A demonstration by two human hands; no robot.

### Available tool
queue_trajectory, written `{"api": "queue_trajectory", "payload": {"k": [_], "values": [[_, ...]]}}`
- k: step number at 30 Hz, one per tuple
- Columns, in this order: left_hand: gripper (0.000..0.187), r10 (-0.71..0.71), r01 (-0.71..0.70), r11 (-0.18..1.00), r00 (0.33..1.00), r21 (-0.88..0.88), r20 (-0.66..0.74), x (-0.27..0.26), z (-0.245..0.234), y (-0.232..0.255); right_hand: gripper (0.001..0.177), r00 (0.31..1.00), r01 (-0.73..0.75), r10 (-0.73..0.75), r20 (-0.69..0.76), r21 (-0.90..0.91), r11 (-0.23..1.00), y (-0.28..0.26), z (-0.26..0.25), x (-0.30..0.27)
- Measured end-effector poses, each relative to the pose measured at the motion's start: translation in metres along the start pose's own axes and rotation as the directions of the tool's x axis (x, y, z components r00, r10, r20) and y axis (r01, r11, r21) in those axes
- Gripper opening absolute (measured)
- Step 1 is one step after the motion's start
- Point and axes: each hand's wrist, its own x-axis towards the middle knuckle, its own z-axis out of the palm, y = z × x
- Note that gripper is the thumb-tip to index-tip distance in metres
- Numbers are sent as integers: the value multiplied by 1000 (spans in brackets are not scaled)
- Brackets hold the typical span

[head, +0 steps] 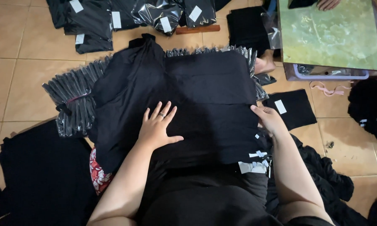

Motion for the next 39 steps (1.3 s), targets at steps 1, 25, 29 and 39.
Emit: {"api": "queue_trajectory", "payload": {"k": [1,25,29,39], "values": [[112,0,0,1000,1000,0,4,-1,1,-1,34,1000,-4,4,0,0,1000,18,1,22],[111,6,-6,1000,1000,16,-22,-1,1,0,51,894,435,-263,361,-566,700,78,-75,11],[111,2,-2,1000,1000,1,12,-2,-3,0,31,951,310,-241,195,-560,769,109,-114,24],[112,70,-65,997,993,52,-94,2,10,-5,59,846,82,448,289,-901,426,-5,-97,-91]]}}
